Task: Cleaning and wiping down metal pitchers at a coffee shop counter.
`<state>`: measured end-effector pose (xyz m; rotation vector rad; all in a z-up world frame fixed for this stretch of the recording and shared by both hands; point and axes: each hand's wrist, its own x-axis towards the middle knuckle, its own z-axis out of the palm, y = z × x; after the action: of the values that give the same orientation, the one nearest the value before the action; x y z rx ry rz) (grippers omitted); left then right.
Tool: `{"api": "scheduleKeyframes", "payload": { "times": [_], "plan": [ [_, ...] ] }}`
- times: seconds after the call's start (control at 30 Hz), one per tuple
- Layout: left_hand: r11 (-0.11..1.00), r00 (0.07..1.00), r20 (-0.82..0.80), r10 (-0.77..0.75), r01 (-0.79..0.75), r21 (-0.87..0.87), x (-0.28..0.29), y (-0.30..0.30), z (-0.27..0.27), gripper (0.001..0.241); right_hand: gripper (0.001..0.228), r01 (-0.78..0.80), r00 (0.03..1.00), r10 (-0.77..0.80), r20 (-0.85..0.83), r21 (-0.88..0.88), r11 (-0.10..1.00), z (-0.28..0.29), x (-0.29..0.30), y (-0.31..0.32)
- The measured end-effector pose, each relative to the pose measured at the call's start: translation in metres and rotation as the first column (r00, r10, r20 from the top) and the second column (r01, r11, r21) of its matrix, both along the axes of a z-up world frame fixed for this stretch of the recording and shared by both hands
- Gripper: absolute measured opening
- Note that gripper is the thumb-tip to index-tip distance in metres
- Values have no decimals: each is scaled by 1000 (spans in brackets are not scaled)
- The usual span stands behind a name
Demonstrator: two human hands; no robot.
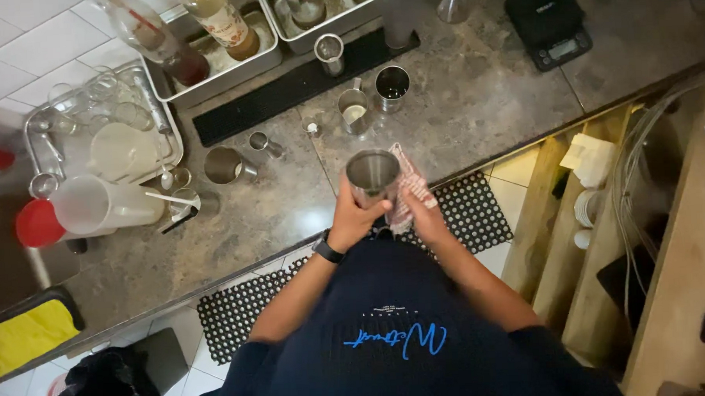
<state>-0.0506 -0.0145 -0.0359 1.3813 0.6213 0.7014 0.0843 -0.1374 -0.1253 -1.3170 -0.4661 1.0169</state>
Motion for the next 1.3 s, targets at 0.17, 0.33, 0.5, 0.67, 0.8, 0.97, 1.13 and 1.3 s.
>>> {"api": "scheduleKeyframes", "payload": {
  "times": [0.17, 0.33, 0.5, 0.67, 0.8, 0.97, 1.13, 1.3],
  "plan": [
    [992, 997, -63, -53, 60, 115, 0, 0, 28, 115, 61, 116, 959, -136, -247, -91, 989, 55, -12, 1],
    [995, 979, 176, -98, 102, -11, 1, 9, 2, 105, 87, 149, 862, -293, -414, -346, 926, 174, -34, 18],
    [959, 993, 94, 77, -48, -279, -5, 20, -68, 73, 67, 296, 861, -385, -333, -289, 911, 151, -42, -1],
    [708, 951, 177, 255, -59, -703, 3, 8, -12, 30, 57, 115, 962, -196, 190, 370, 922, 108, -28, -13],
    [638, 952, 155, 262, -51, -768, -5, 5, -41, 21, 59, 87, 953, -205, 222, 448, 890, 131, -32, 13],
    [752, 937, 181, 298, -114, -649, -18, 24, -33, 25, 59, 33, 970, -99, 221, 285, 958, 127, -50, 14],
    [872, 956, 90, 281, -215, -441, -35, 33, -16, 38, 67, -148, 649, 55, 759, 55, 987, 147, -64, 31],
    [945, 970, -238, 54, -126, -300, -46, 36, 48, 86, 77, -156, 806, 101, 584, 45, 987, 170, -82, 60]
  ]
}}
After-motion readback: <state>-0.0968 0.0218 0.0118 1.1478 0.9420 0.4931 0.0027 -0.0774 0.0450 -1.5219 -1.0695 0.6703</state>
